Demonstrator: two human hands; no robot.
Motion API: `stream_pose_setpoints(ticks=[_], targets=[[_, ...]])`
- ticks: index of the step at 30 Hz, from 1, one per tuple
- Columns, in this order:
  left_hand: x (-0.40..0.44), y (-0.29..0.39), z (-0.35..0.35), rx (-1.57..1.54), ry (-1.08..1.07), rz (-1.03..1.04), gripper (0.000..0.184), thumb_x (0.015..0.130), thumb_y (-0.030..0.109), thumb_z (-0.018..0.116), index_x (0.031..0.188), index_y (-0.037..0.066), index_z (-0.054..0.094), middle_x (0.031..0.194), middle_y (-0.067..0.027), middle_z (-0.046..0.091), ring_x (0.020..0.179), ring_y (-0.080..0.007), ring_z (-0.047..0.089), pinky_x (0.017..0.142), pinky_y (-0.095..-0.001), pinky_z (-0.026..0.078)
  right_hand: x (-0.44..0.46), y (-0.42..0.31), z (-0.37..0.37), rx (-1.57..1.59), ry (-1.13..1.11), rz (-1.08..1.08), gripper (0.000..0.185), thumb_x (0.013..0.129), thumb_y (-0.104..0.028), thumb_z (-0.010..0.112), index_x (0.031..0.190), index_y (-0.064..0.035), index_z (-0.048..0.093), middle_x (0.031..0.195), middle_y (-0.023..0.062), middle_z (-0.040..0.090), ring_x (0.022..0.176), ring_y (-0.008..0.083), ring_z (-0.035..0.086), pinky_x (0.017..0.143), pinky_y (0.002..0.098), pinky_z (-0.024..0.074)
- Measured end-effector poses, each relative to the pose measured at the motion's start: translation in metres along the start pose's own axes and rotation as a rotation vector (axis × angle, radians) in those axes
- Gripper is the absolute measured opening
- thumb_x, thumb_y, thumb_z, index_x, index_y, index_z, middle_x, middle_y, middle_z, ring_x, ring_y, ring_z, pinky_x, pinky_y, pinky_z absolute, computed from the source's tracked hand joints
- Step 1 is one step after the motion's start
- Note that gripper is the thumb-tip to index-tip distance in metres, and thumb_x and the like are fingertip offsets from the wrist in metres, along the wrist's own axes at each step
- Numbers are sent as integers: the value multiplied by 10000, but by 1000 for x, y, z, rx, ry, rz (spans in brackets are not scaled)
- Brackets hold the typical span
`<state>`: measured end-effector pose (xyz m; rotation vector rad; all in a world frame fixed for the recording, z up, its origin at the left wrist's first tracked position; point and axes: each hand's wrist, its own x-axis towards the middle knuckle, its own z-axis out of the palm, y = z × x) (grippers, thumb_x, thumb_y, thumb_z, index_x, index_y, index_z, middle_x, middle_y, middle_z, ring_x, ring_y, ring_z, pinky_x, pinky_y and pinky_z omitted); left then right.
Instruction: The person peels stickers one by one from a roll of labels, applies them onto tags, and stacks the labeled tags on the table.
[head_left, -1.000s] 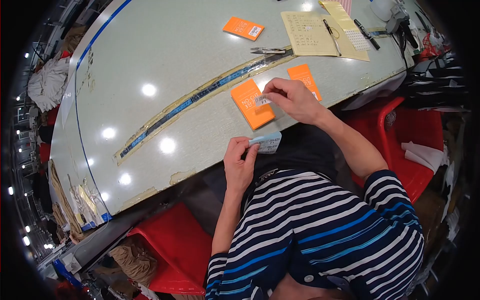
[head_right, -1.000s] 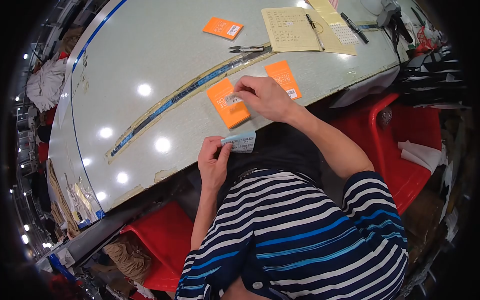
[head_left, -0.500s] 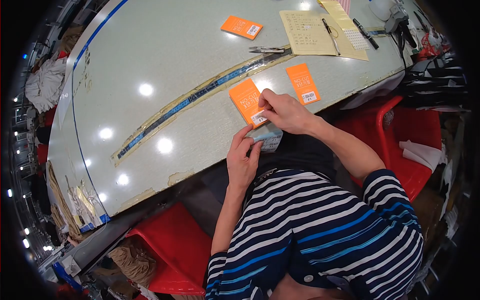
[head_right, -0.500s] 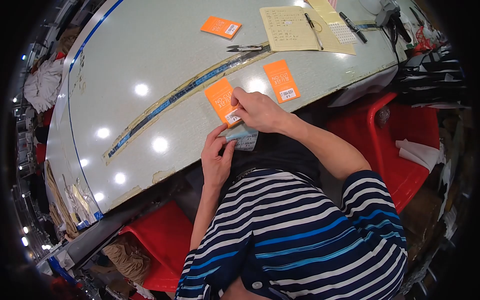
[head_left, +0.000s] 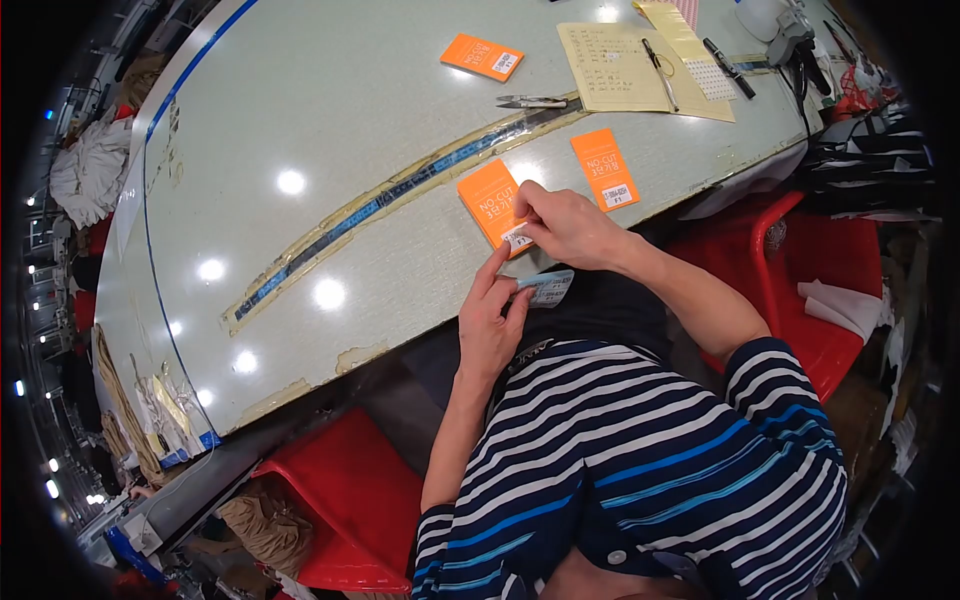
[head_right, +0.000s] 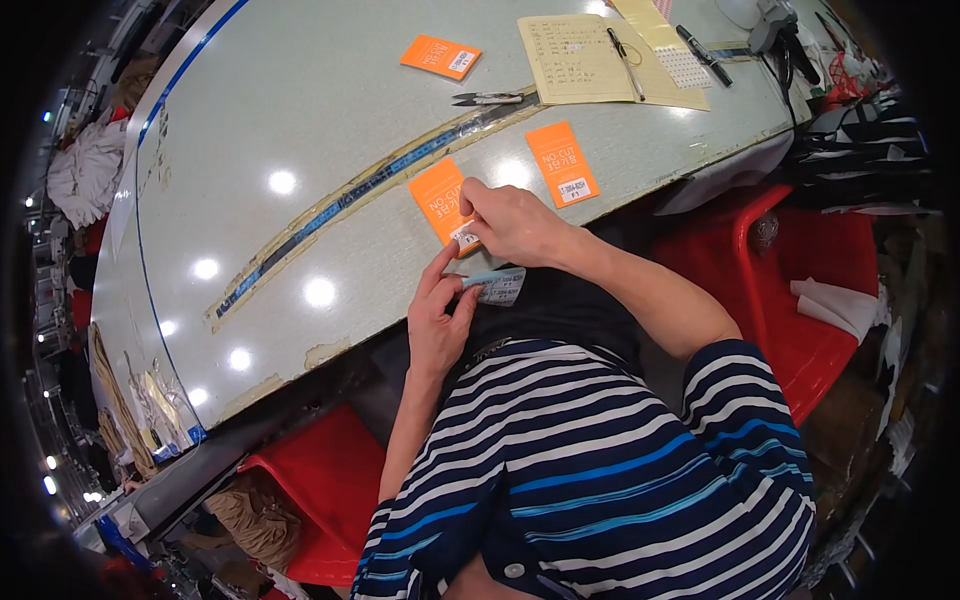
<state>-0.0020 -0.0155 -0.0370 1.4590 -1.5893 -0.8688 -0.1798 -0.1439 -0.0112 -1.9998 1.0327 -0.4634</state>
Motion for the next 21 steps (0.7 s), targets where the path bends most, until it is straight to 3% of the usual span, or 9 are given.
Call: stream_pose_setpoints(ticks=[8,12,16,20,21], targets=[[3,9,3,182,3,-14,145,916,90,741,899,-12,639,1483,-165,582,1126,-357,664,930,-417,548,3,-11,-1,-141,-11,36,280,903,-160,692,1061,-13,512,861,219,698,869,434,697,752,496,549],[3,12,5,242,11,-43,152,920,96,732,897,-11,626,1473,-146,594,1083,-356,664,902,-421,552,6,-16,-4,-327,-42,124,402,867,-252,760,1074,-4,521,881,211,718,882,421,711,757,489,566],[4,17,4,280,6,-40,155,917,96,731,882,-8,622,1463,-141,604,1031,-354,663,878,-425,552,15,-2,-27,-417,-56,206,394,876,-285,791,1051,-22,555,791,157,698,827,387,716,726,488,548],[2,16,5,267,3,-62,161,912,93,732,867,-7,614,1469,-136,601,1008,-351,662,866,-421,552,33,16,-28,-306,57,0,449,887,-350,781,1184,-55,616,1178,168,692,1049,367,700,841,483,563],[1,16,6,269,-1,-59,161,912,93,732,867,-7,614,1469,-136,601,1008,-351,662,866,-421,552,39,18,-28,-303,61,1,449,887,-350,781,1184,-55,616,1178,168,692,1049,367,700,841,483,563]])
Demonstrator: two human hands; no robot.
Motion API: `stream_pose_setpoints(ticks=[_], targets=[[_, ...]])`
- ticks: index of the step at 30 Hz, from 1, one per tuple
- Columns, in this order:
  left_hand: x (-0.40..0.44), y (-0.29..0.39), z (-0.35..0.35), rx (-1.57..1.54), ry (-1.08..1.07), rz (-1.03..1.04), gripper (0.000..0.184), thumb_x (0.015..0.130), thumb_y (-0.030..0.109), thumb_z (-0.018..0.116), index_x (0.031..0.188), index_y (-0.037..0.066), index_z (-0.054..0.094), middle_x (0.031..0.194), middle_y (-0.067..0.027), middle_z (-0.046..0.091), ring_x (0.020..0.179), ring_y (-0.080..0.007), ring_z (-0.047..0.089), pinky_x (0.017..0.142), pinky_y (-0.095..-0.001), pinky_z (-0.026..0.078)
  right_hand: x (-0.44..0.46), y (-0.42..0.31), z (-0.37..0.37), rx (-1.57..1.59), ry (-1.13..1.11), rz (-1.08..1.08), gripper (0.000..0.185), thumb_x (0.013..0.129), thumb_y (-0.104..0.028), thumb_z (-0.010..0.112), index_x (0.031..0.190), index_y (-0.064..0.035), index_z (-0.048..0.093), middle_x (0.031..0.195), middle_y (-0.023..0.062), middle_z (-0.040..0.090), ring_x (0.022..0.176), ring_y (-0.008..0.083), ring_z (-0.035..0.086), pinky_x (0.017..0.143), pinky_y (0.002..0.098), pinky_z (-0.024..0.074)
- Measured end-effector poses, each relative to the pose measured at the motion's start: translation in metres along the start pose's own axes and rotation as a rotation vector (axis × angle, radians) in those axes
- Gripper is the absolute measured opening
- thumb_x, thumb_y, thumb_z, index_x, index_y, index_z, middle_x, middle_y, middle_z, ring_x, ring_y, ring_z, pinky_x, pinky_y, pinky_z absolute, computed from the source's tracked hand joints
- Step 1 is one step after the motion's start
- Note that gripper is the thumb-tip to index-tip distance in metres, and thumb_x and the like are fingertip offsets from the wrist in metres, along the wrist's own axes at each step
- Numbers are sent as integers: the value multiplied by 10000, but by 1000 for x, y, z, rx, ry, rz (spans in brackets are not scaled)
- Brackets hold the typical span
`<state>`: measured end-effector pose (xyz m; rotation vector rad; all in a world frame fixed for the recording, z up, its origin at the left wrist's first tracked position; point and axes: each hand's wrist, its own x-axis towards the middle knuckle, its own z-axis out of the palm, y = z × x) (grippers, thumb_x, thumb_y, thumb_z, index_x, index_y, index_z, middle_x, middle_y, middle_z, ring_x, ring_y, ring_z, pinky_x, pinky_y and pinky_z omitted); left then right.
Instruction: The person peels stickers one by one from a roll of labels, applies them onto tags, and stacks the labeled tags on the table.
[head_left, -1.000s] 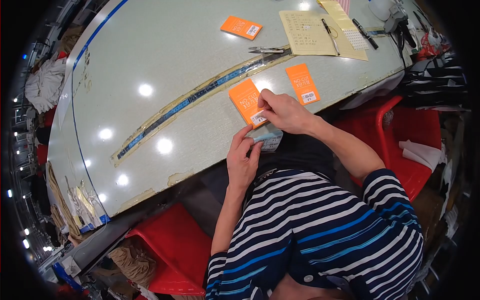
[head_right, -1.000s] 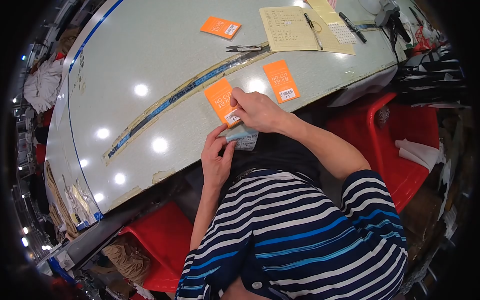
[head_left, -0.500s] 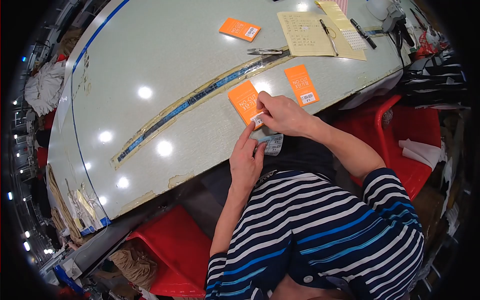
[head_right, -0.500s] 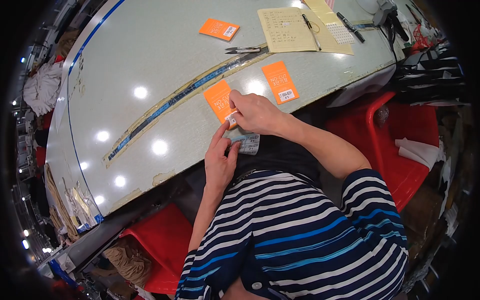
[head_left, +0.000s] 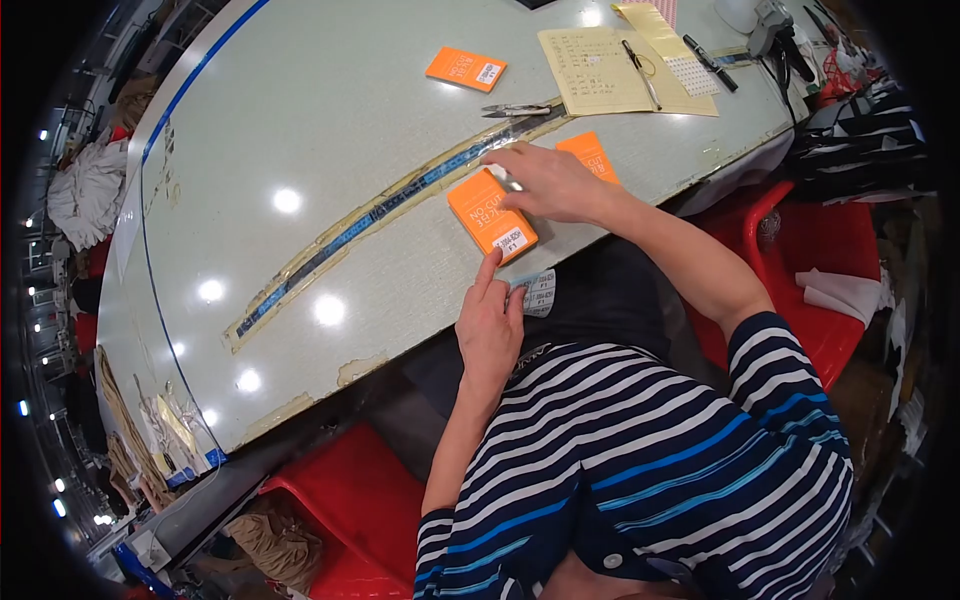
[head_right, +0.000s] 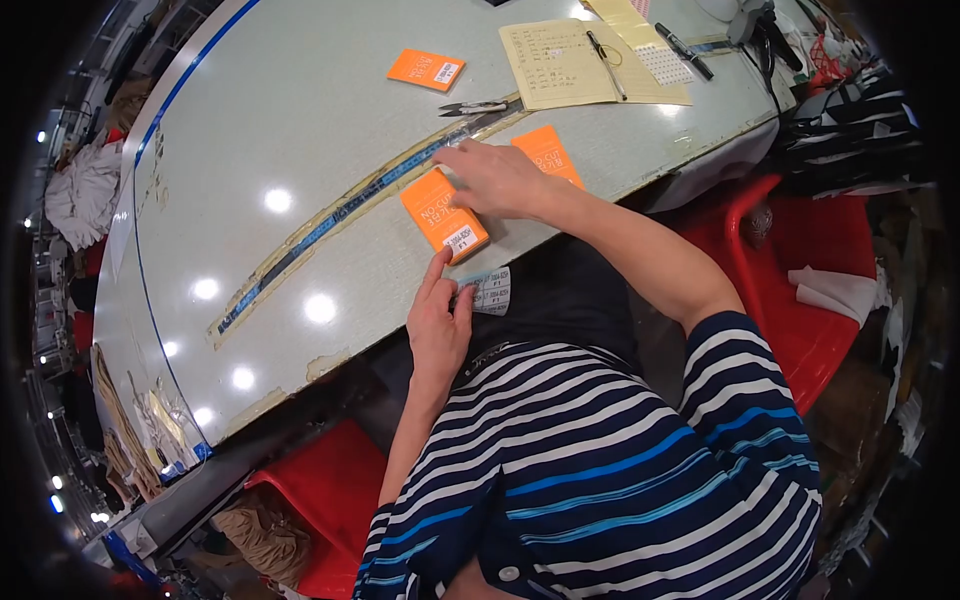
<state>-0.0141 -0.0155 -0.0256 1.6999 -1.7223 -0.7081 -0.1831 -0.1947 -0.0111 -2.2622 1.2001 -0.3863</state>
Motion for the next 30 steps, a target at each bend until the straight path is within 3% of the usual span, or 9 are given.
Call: stream_pose_setpoints(ticks=[4,11,15,20,22,24,26,29,30], targets=[[1,-1,0,17,20,22,167,912,92,731,855,-6,609,1480,-139,590,1011,-354,663,865,-422,554,23,-3,4,-97,-164,-44,442,878,-337,786,1216,-98,632,1277,159,628,1124,373,664,884,467,554],[3,2,1,-7,54,63,160,918,80,729,889,-11,600,1436,-171,610,1015,-375,668,884,-435,552,14,2,15,-183,267,-450,393,844,-305,822,1116,-83,647,1160,127,644,1026,346,666,830,483,536],[11,3,-3,-19,34,72,187,931,56,724,890,-18,557,1390,-198,620,1053,-387,677,884,-393,560,16,-2,24,-60,262,-467,328,893,-312,785,1028,-51,638,1013,125,667,873,330,651,766,453,512],[1,8,-13,-199,88,0,154,961,28,709,911,-20,571,1310,-163,647,955,-255,683,829,-315,559,2,10,-23,442,112,-55,222,955,-213,730,948,-20,622,766,103,614,760,240,608,714,364,480],[-7,-3,-15,-412,94,-96,128,983,20,694,926,-19,586,1290,-128,642,933,-162,645,807,-270,539,-7,41,-50,386,149,30,346,979,-326,686,934,11,622,820,160,636,746,343,594,710,404,472],[-9,-5,-13,-603,136,-146,131,982,24,709,950,-18,590,1209,-97,646,855,-97,583,750,-240,503,-18,72,-60,302,110,103,324,963,-318,710,946,-3,634,853,153,643,780,334,611,722,406,481],[-9,-8,-12,-632,147,-158,130,984,33,713,946,-21,601,1193,-96,651,855,-100,582,747,-240,500,-33,95,-53,222,72,178,306,947,-310,733,958,-17,646,886,147,650,814,325,628,735,407,491],[-6,-12,-12,-675,179,-185,133,987,50,719,939,-28,622,1163,-94,662,855,-107,579,740,-240,495,-42,113,-33,-258,364,-49,248,935,-232,758,1034,-24,666,963,113,664,887,262,642,802,395,513],[-5,-12,-14,-642,194,-167,137,988,60,722,934,-29,633,1143,-91,667,867,-109,583,749,-239,495,-41,110,-28,-247,357,-61,248,935,-232,758,1034,-24,666,963,113,664,887,262,642,802,395,513]])
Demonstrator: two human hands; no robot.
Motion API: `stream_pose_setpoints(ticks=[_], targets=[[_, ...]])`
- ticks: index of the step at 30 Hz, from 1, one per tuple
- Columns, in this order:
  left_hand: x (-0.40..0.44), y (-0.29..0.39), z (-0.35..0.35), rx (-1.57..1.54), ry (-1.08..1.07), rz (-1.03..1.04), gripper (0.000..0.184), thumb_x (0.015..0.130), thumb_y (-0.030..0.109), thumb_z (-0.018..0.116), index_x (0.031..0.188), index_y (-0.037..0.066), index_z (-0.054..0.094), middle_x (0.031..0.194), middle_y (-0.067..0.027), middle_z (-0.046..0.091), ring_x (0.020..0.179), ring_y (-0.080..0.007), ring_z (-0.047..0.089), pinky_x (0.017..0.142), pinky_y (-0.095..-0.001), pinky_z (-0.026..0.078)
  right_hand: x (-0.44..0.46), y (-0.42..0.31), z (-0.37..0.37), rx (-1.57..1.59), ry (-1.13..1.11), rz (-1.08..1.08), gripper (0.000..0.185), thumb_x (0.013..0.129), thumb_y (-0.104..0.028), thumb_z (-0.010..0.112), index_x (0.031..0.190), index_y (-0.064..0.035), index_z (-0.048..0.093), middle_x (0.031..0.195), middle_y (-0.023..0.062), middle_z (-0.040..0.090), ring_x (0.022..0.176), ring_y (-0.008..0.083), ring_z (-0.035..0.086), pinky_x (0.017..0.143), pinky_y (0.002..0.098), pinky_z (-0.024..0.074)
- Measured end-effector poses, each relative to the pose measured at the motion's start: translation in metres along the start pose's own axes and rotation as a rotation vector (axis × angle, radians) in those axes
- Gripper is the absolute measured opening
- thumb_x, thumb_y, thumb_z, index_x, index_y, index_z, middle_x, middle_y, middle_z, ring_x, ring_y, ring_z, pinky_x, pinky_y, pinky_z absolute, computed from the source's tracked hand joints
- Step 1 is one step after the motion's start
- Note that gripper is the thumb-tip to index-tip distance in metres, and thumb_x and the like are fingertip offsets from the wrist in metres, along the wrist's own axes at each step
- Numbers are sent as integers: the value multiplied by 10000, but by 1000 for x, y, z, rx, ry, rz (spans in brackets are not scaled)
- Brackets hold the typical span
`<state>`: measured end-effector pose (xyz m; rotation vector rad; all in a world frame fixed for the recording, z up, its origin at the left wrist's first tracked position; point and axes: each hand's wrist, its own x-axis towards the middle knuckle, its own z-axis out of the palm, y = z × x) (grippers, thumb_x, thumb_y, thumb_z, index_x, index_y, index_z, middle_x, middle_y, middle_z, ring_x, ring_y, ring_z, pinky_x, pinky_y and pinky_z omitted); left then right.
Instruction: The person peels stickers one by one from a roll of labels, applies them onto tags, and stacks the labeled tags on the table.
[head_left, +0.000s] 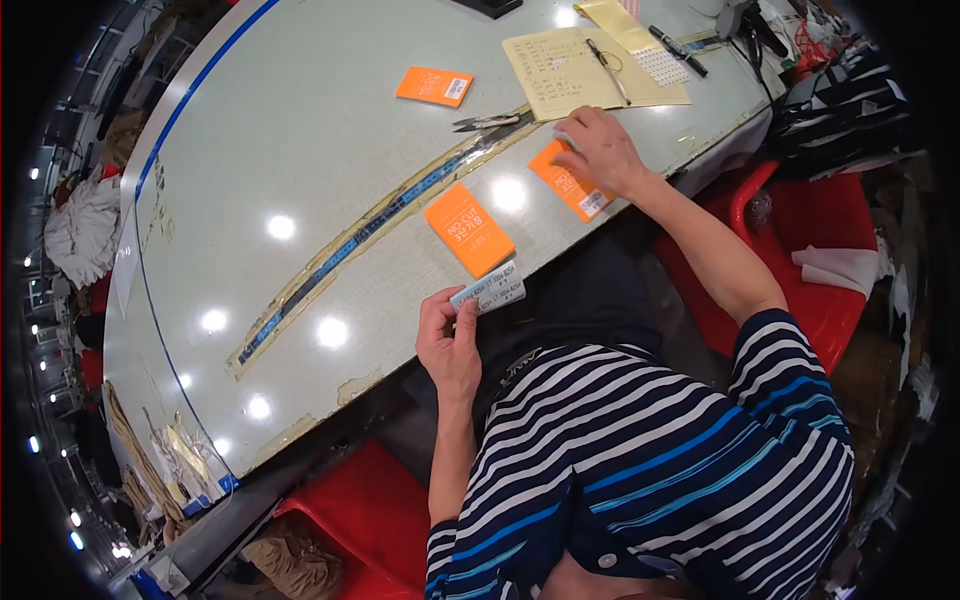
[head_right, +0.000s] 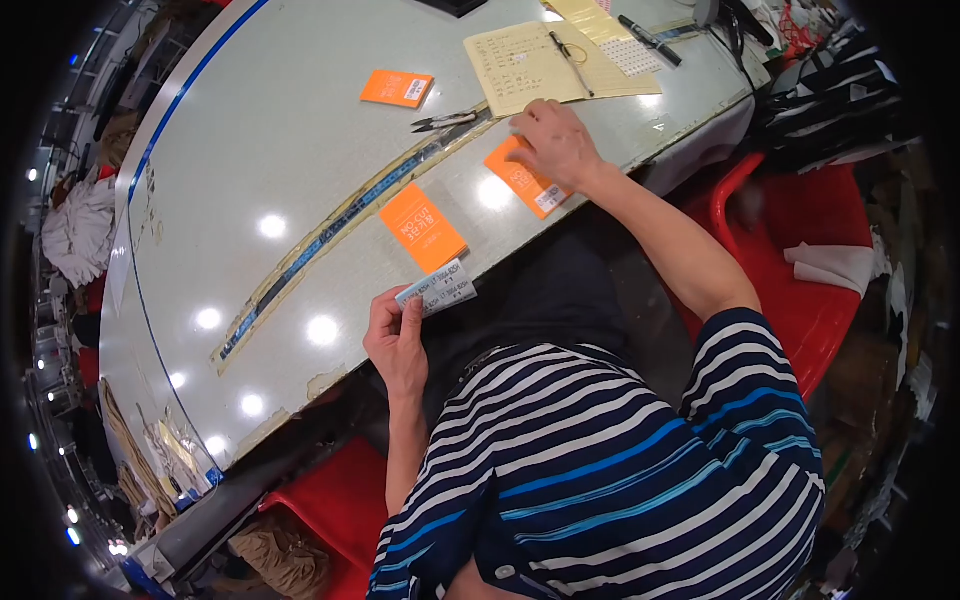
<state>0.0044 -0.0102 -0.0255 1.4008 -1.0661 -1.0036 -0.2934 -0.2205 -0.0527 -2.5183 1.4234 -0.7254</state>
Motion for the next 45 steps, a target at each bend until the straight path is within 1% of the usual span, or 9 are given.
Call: stream_pose_setpoints(ticks=[3,5,8,12,28,32,34,40,45], targets=[[1,1,-7,75,38,41,149,990,79,728,925,-32,653,1105,-86,677,891,-112,590,767,-238,495,1,-54,-21,117,87,-123,314,888,-222,806,1090,-21,675,1099,110,671,1011,286,655,871,419,524],[3,-1,-9,72,52,58,133,1008,82,707,949,-33,676,1104,-71,682,906,-95,590,801,-237,492,-7,-103,-26,650,-219,-78,365,873,-252,811,1119,-13,688,1149,130,683,1101,322,639,930,414,512],[5,1,-10,53,60,57,130,1011,85,706,953,-29,681,1095,-66,684,916,-92,596,821,-235,490,-17,-141,-14,728,-240,-148,345,876,-234,813,1097,-6,677,1084,134,700,1016,289,666,870,388,528],[4,10,-13,-80,87,-44,136,1000,93,726,944,-17,669,1073,-62,682,912,-94,603,827,-230,484,-14,-155,-7,909,-545,184,319,896,-180,809,1109,4,660,974,108,694,906,196,657,820,342,527],[6,-10,-8,-400,83,-259,174,1035,161,698,951,10,674,883,11,664,820,-45,547,775,-207,447,-33,-162,7,683,-139,-37,201,950,-141,730,1123,-50,682,847,103,690,780,200,673,727,324,526],[6,-13,-6,-475,112,-314,186,1033,164,701,930,11,676,886,8,663,816,-48,544,767,-208,444,-32,-167,13,1062,-46,48,158,973,-121,726,1103,-32,712,978,63,721,899,151,675,820,298,536],[4,-16,-6,-538,118,-341,182,1025,146,708,917,4,678,926,-3,672,828,-55,549,758,-216,449,-24,-160,11,1530,-20,526,139,1005,-121,696,1094,-16,714,1028,35,724,927,130,663,844,274,534],[0,-3,3,91,-62,22,152,982,56,718,883,-22,634,1198,-81,697,950,-155,656,821,-282,517,-13,-120,1,1045,-246,428,193,1020,-102,652,1170,13,692,900,7,675,792,85,608,729,251,505],[5,-5,10,369,-112,170,166,942,95,755,903,-26,649,1291,-176,674,1047,-302,692,890,-350,541,-15,-142,9,785,-287,320,308,954,-129,681,1230,2,648,776,141,679,695,226,656,690,355,519]])
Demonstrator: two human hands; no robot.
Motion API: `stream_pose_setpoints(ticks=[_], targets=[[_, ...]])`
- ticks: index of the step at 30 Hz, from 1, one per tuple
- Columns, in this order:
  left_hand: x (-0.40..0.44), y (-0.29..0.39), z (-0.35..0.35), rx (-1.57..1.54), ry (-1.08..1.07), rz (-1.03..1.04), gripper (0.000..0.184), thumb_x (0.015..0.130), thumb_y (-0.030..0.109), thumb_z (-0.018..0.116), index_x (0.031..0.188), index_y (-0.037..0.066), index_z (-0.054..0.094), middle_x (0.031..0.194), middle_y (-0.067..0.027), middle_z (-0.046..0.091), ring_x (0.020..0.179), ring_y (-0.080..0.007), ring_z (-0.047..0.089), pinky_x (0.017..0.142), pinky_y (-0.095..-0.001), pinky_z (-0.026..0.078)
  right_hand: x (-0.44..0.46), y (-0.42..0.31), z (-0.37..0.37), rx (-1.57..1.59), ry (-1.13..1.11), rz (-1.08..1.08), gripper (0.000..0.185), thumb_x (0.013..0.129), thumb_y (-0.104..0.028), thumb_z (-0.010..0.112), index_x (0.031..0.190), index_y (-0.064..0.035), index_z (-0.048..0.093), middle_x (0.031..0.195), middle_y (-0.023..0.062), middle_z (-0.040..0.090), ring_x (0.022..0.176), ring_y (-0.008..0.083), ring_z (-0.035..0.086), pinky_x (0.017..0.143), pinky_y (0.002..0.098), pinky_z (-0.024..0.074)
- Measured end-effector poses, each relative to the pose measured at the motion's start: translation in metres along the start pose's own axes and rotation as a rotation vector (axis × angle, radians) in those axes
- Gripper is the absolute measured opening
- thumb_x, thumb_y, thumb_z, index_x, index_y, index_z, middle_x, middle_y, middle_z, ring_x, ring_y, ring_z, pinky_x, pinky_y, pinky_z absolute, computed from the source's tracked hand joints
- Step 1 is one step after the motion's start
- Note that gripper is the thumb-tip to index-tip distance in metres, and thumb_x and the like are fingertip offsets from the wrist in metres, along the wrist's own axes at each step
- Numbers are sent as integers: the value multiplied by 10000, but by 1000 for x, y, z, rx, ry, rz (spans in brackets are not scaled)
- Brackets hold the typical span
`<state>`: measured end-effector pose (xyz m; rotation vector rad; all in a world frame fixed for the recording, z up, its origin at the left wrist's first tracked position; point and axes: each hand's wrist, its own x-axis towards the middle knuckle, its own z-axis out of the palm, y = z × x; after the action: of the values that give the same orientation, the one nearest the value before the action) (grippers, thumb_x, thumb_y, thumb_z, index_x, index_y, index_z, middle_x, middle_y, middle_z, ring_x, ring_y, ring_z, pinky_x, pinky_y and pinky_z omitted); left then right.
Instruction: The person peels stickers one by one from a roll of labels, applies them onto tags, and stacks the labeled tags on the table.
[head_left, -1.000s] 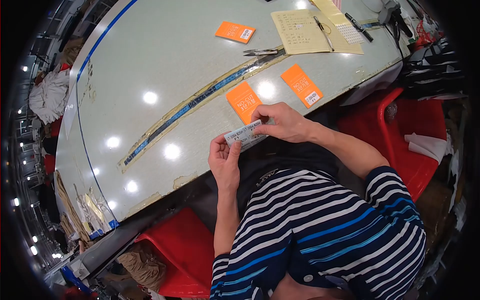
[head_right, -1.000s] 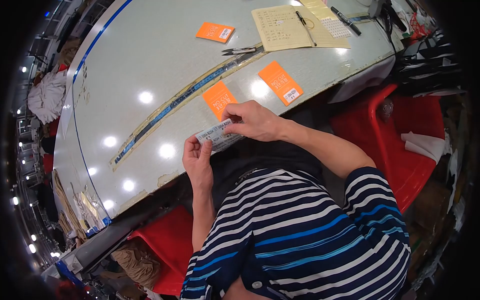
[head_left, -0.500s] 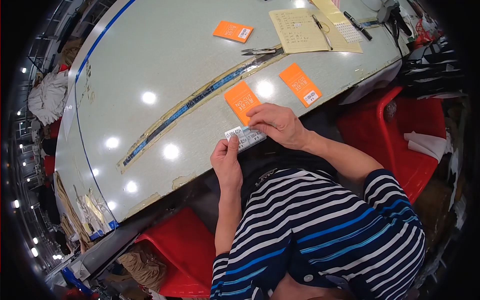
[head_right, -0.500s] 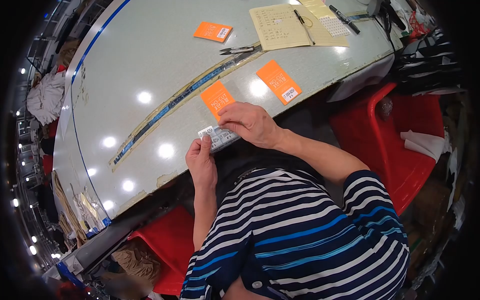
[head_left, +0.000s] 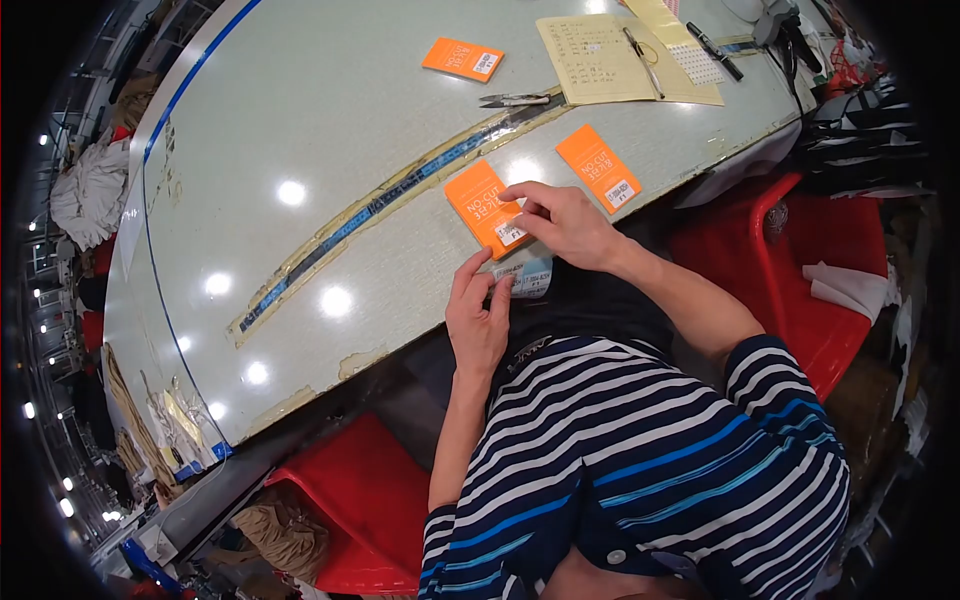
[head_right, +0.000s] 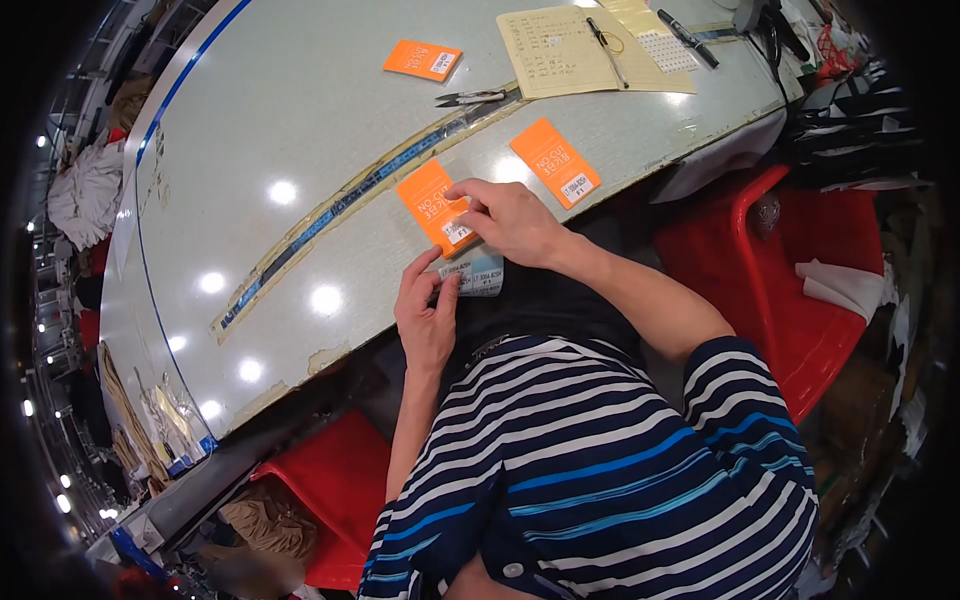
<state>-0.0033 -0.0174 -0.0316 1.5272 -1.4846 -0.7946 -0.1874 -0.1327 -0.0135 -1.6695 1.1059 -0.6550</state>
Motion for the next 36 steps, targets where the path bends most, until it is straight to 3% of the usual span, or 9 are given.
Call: stream_pose_setpoints(ticks=[4,11,24,27,32,36], targets=[[0,-3,1,10,-14,-40,183,932,104,764,892,-28,644,1326,-193,663,1093,-347,689,915,-378,541,1,1,7,-54,-11,7,262,975,-101,678,1201,14,612,786,86,660,710,161,627,686,322,508],[0,-3,1,27,-12,-8,187,929,103,765,885,-27,639,1327,-191,661,1093,-350,690,917,-383,543,3,8,12,-62,14,-5,216,963,-106,701,1090,13,573,836,139,703,772,236,705,718,350,538],[0,0,3,49,-31,28,160,920,76,761,885,-24,641,1392,-187,634,1085,-344,696,886,-378,555,4,4,13,-146,24,-29,221,966,-120,699,1063,23,562,828,158,695,776,284,710,713,374,542],[2,7,6,71,-61,99,165,926,75,752,879,-22,628,1448,-171,611,1095,-326,699,877,-366,552,4,2,13,-151,22,-16,233,936,-156,688,1058,-5,559,826,168,707,820,380,711,719,458,542],[1,19,9,311,-133,37,148,942,100,706,886,-4,616,1492,-171,573,966,-343,705,786,-401,576,7,-4,14,-246,33,-52,272,912,-180,713,1049,-7,554,828,178,709,831,387,716,717,464,549],[-3,19,15,420,-148,9,150,958,109,676,888,2,598,1515,-145,558,895,-340,696,736,-419,573,10,-20,7,-514,-13,-24,334,884,-232,752,1041,-11,556,842,191,711,842,388,723,715,470,558]])
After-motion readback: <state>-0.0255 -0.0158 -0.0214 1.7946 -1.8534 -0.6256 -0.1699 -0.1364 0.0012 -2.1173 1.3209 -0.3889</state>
